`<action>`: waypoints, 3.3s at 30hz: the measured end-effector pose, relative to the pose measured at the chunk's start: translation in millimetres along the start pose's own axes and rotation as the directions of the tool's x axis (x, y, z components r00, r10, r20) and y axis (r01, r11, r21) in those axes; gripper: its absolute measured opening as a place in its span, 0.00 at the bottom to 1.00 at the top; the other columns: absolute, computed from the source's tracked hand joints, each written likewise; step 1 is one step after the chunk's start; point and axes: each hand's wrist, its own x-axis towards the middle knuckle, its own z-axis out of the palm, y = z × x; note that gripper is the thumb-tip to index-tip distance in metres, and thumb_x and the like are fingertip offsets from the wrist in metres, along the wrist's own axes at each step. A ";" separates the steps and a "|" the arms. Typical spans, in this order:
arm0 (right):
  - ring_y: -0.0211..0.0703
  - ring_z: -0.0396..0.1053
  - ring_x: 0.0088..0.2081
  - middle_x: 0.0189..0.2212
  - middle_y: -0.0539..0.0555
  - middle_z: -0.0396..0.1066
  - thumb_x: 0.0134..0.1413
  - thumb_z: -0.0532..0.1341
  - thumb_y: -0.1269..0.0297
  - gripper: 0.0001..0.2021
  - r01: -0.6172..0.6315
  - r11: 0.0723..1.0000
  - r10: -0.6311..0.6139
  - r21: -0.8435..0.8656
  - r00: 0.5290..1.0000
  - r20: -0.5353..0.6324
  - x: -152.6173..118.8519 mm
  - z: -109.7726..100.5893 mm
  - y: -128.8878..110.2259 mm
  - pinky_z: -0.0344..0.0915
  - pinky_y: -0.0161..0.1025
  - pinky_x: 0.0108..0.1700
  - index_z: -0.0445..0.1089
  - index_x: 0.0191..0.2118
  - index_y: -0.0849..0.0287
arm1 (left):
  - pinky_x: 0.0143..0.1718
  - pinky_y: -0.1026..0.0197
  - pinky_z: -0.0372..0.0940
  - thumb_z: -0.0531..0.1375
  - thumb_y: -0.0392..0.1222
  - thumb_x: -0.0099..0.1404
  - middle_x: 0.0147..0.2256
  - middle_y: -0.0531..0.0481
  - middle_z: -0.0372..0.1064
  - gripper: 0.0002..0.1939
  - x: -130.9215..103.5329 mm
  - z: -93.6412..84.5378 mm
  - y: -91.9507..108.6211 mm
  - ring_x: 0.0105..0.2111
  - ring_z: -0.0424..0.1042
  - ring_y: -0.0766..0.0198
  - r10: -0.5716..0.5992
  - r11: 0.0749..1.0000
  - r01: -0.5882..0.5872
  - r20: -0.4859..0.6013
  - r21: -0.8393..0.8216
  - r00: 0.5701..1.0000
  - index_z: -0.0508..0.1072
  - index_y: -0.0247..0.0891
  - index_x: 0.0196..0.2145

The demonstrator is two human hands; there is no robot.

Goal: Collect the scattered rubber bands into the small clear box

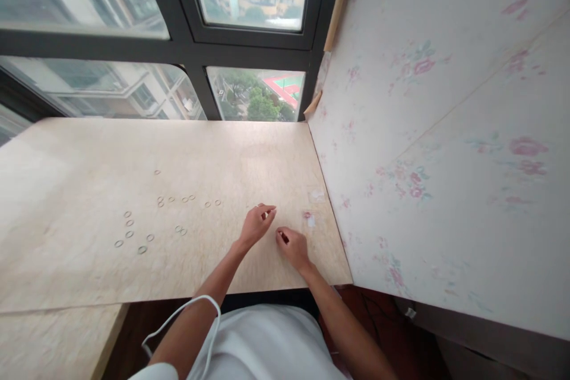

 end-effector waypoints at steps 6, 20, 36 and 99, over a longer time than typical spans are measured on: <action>0.40 0.70 0.26 0.25 0.52 0.74 0.59 0.53 0.58 0.14 -0.039 0.997 0.040 0.062 0.999 -0.014 -0.3 2.7 0.4 0.61 0.33 0.31 0.75 0.36 0.57 | 0.32 0.61 0.62 0.54 0.39 0.64 0.30 0.49 0.71 0.10 -60.1 -37.9 -44.7 0.27 0.67 0.65 -0.082 0.991 0.095 -0.135 0.095 0.987 0.75 0.37 0.38; 0.38 0.72 0.29 0.24 0.50 0.74 0.63 0.52 0.60 0.18 0.275 0.949 -0.193 -0.152 0.893 0.407 105.1 55.4 -102.6 0.63 0.32 0.35 0.68 0.53 0.60 | 0.37 0.59 0.63 0.55 0.33 0.63 0.32 0.47 0.69 0.09 -102.1 -48.0 -73.4 0.34 0.67 0.61 -0.001 1.000 0.005 -0.176 0.023 0.984 0.74 0.37 0.37; 0.43 0.73 0.33 0.25 0.55 0.76 0.56 0.59 0.61 0.10 0.276 0.957 -0.210 -0.094 0.876 0.434 163.5 90.8 -120.9 0.63 0.36 0.38 0.76 0.32 0.58 | 0.38 0.59 0.63 0.54 0.34 0.64 0.33 0.47 0.69 0.09 -108.1 -52.1 -77.7 0.35 0.68 0.61 -0.013 0.996 -0.005 -0.188 -0.093 0.982 0.74 0.37 0.37; 0.55 0.75 0.38 0.38 0.61 0.78 0.56 0.47 0.44 0.30 -0.243 0.966 0.231 -0.088 0.965 -0.125 -27.3 13.8 1.8 0.66 0.43 0.37 0.77 0.43 0.61 | 0.35 0.62 0.67 0.55 0.44 0.57 0.36 0.47 0.75 0.20 -128.6 -248.7 -185.0 0.29 0.72 0.62 -0.502 0.775 0.630 -0.566 0.040 0.654 0.75 0.33 0.45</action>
